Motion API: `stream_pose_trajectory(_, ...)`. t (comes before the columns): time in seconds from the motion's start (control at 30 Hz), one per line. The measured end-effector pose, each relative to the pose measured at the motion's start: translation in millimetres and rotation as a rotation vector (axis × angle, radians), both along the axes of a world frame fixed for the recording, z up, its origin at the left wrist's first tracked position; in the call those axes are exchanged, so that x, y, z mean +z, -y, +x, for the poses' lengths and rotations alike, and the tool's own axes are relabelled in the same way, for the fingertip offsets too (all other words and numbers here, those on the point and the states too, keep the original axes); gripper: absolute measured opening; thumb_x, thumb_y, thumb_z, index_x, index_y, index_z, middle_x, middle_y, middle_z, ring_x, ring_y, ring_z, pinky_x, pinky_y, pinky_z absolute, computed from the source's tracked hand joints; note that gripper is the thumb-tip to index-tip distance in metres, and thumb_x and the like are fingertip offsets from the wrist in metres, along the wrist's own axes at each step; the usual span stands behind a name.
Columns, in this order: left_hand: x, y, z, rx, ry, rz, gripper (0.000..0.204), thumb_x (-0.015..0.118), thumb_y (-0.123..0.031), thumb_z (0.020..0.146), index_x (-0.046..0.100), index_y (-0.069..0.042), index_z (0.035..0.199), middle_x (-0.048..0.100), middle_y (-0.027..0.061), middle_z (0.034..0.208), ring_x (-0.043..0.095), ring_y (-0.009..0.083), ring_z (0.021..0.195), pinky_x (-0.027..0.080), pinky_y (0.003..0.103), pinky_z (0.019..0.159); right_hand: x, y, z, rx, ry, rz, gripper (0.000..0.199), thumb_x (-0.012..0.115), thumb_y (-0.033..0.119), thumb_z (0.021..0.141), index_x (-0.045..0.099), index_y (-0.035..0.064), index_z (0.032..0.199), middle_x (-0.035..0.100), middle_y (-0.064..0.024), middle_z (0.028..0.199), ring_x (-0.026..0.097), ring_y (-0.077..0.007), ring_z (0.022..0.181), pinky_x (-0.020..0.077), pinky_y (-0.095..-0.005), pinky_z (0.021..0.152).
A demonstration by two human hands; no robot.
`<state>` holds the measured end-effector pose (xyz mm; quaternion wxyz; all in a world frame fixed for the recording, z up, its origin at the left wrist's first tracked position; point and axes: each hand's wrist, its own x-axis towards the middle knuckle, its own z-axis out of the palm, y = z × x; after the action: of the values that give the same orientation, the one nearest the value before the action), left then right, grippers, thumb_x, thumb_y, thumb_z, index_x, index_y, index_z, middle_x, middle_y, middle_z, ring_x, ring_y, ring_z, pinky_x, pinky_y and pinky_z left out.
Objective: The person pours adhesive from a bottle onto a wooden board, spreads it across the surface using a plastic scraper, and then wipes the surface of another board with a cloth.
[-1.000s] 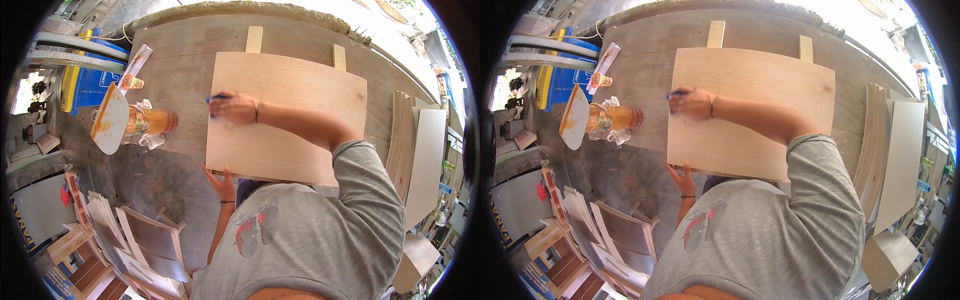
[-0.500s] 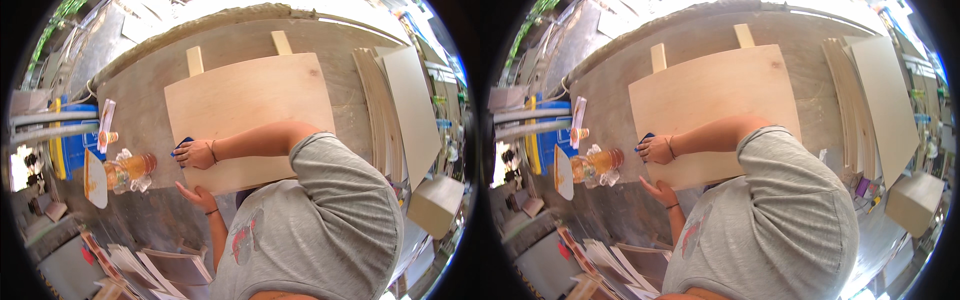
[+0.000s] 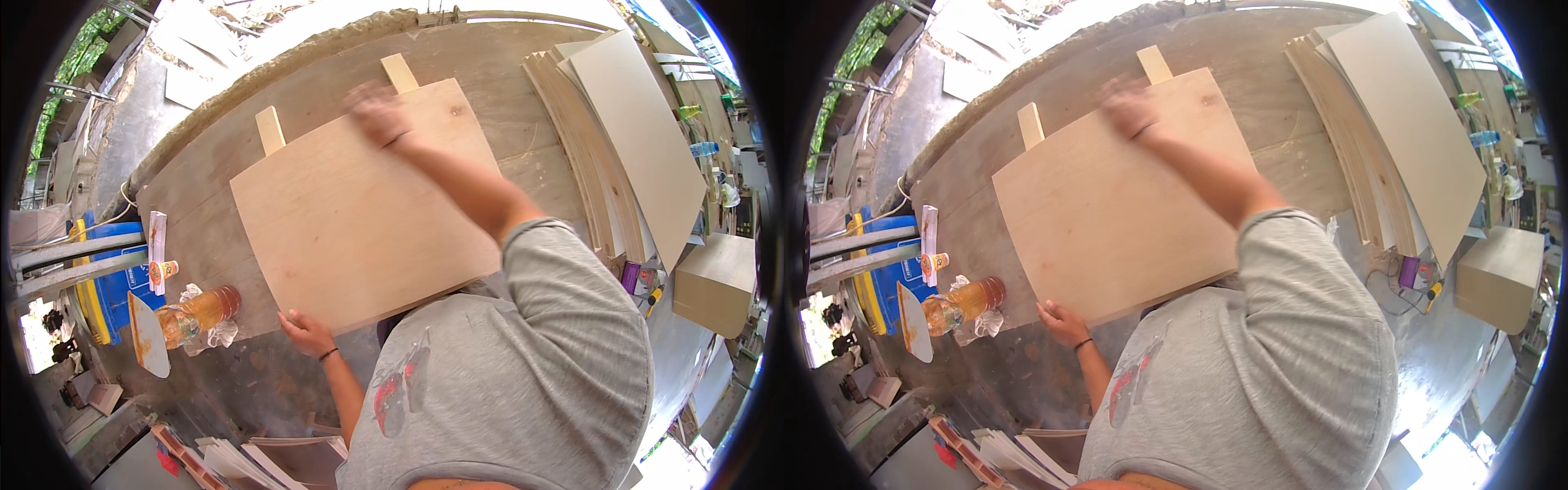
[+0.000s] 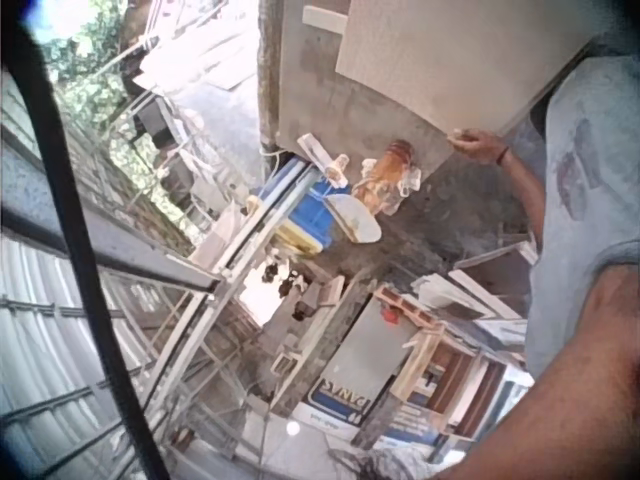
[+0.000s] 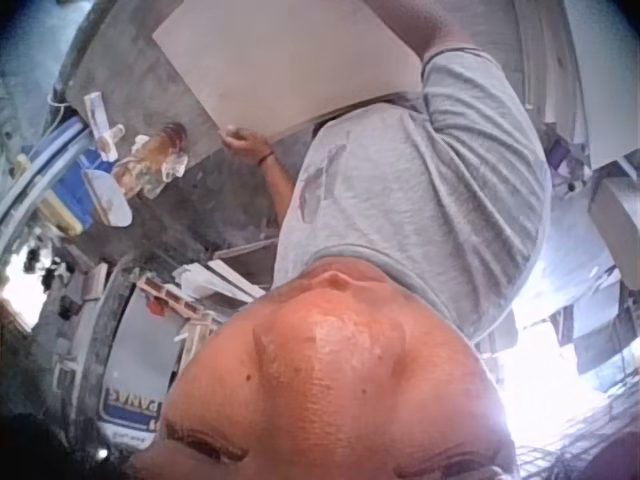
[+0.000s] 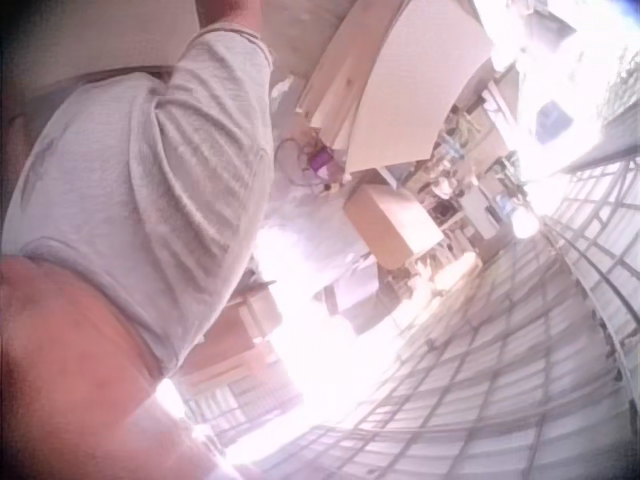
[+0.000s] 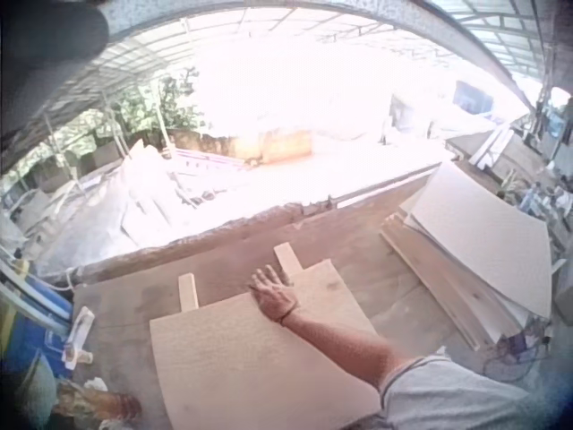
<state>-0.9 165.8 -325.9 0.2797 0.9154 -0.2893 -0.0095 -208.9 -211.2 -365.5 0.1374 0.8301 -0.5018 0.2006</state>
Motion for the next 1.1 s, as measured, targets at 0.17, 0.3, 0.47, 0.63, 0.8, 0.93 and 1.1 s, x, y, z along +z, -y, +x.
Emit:
stream_pose_trajectory(0.17, -8.7, 1.7, 0.8, -0.059, 0.049, -0.022, 0.047, 0.044, -0.031, 0.096, 0.049, 0.008, 0.123, 0.055, 0.0271, 0.119, 0.055, 0.0395, 0.108, 0.044, 0.042, 0.089, 1.3, 41.7, -211.2, -0.504, 0.281, 0.070, 0.038, 0.049, 0.012, 0.081, 0.054, 0.0047, 0.119, 0.062, -0.0147, 0.107, 0.057, -0.0316, 0.103, 0.0445, -0.0415, 0.089)
stream_pose_trajectory(0.3, -22.5, -6.1, 13.4, -0.037, 0.050, -0.019, 0.047, 0.043, -0.030, 0.097, 0.049, 0.009, 0.122, 0.055, 0.0270, 0.119, 0.054, 0.0395, 0.108, 0.043, 0.042, 0.091, 56.2, -58.3, -83.7, 0.050, -0.280, -0.082, 0.033, 0.047, 0.011, 0.079, 0.055, -0.0018, 0.108, 0.062, -0.0131, 0.085, 0.058, -0.0249, 0.084, 0.0458, -0.0413, 0.085)
stream_pose_trajectory(0.47, -4.3, 4.7, 4.1, -0.063, 0.008, 0.028, 0.048, 0.042, -0.030, 0.097, 0.047, 0.009, 0.123, 0.054, 0.0282, 0.119, 0.053, 0.0398, 0.109, 0.043, 0.042, 0.091, -13.1, 4.1, -164.6, 0.015, 0.088, 0.271, 0.024, 0.046, 0.017, 0.083, 0.057, 0.0030, 0.100, 0.058, -0.0113, 0.085, 0.059, -0.0228, 0.086, 0.0501, -0.0419, 0.075)
stream_pose_trajectory(0.63, -14.0, 3.5, 9.9, -0.068, 0.052, 0.004, 0.048, 0.041, -0.030, 0.097, 0.047, 0.010, 0.124, 0.053, 0.0289, 0.119, 0.054, 0.0397, 0.108, 0.043, 0.042, 0.090, 47.7, -13.3, -194.3, -0.052, 0.178, 0.242, 0.028, 0.047, 0.015, 0.083, 0.059, 0.0031, 0.106, 0.059, -0.0161, 0.112, 0.056, -0.0295, 0.102, 0.0444, -0.0450, 0.087)
stream_pose_trajectory(0.8, -5.2, -0.7, 10.1, -0.083, 0.048, 0.019, 0.048, 0.041, -0.029, 0.097, 0.047, 0.010, 0.124, 0.053, 0.0284, 0.119, 0.054, 0.0388, 0.107, 0.044, 0.042, 0.089, 33.5, -74.2, -157.6, 0.075, -0.070, 0.058, 0.028, 0.048, 0.015, 0.082, 0.060, 0.0054, 0.105, 0.061, -0.0095, 0.108, 0.055, -0.0277, 0.108, 0.0449, -0.0440, 0.091)
stream_pose_trajectory(0.93, -3.9, 5.0, 9.8, -0.106, 0.043, -0.029, 0.047, 0.043, -0.028, 0.097, 0.046, 0.009, 0.124, 0.052, 0.0274, 0.121, 0.053, 0.0390, 0.110, 0.044, 0.042, 0.091, 57.3, -47.0, -234.4, -0.343, 0.282, 0.279, 0.025, 0.047, 0.012, 0.081, 0.061, 0.0048, 0.101, 0.066, -0.0094, 0.095, 0.057, -0.0278, 0.104, 0.0480, -0.0400, 0.086)
stream_pose_trajectory(1.1, -15.6, 1.8, 13.2, -0.224, 0.278, -0.136, 0.045, 0.047, -0.027, 0.096, 0.048, 0.007, 0.125, 0.050, 0.0247, 0.126, 0.050, 0.0370, 0.115, 0.041, 0.043, 0.097, 32.6, -107.5, -166.5, 0.097, -0.018, 0.021, 0.028, 0.044, 0.016, 0.087, 0.060, 0.0064, 0.108, 0.061, -0.0122, 0.110, 0.052, -0.0288, 0.112, 0.0417, -0.0381, 0.095)
